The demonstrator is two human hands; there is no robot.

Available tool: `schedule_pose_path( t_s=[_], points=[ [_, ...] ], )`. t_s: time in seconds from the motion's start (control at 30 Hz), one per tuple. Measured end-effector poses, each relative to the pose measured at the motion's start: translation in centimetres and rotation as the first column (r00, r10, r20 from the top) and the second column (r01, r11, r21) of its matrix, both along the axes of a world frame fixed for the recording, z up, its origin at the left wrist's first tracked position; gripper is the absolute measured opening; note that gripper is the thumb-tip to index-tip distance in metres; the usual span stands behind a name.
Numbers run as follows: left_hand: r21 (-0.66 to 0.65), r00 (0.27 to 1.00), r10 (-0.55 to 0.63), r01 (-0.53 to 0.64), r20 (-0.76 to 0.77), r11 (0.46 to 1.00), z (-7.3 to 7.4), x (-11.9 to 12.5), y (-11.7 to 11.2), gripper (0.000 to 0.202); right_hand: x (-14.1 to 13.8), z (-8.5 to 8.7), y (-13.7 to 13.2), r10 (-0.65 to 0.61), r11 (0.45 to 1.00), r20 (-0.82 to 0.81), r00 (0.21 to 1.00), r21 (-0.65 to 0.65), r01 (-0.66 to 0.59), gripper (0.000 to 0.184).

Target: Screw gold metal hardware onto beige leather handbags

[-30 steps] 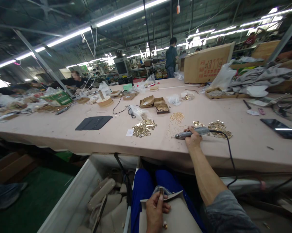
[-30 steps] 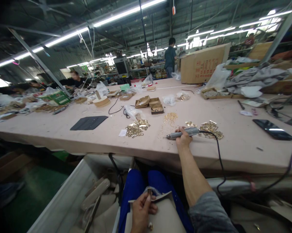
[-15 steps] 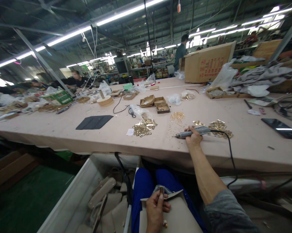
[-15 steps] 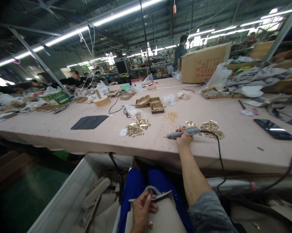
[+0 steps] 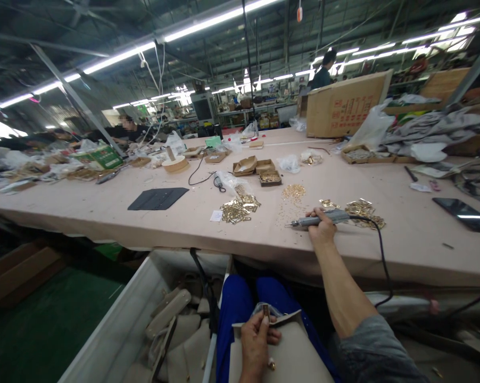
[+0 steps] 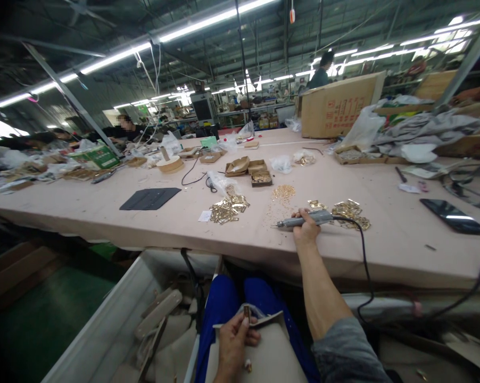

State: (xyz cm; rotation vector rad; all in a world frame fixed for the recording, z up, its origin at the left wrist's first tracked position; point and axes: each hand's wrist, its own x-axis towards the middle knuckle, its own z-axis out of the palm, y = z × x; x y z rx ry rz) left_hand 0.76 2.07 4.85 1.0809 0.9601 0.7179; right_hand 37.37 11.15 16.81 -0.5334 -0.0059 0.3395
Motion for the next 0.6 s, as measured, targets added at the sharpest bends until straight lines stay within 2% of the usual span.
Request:
schedule_pose_path(
  t_s=[0.13,0.27,0.4,0.6],
  points=[
    [0.003,1.000,-0.001,0.001,0.020,1.000,0.3,-0.1,0.0,0.066,-1.5,0.9,-1.9,0.078,0.997,-0.009,0.997,-0.008,-0.078,0.035],
    [-0.009,1.000,-0.001,0.001,0.004,1.000,1.1,-0.2,-0.4,0.061,-5.1,1.1,-4.9,0.185,0.982,0.014,0.983,-0.036,-0.184,0.033],
    [-0.049,0.999,-0.006,0.008,0.043,0.999,0.8,-0.2,-0.4,0.053,-10.1,0.2,-7.7,0.282,0.956,0.030,0.959,-0.089,-0.278,0.030],
    [-0.074,0.997,-0.014,0.019,0.070,0.997,0.1,-0.3,-0.4,0.049,-16.7,-2.0,-10.6,0.398,0.905,-0.047,0.916,-0.145,-0.400,0.034]
  ],
)
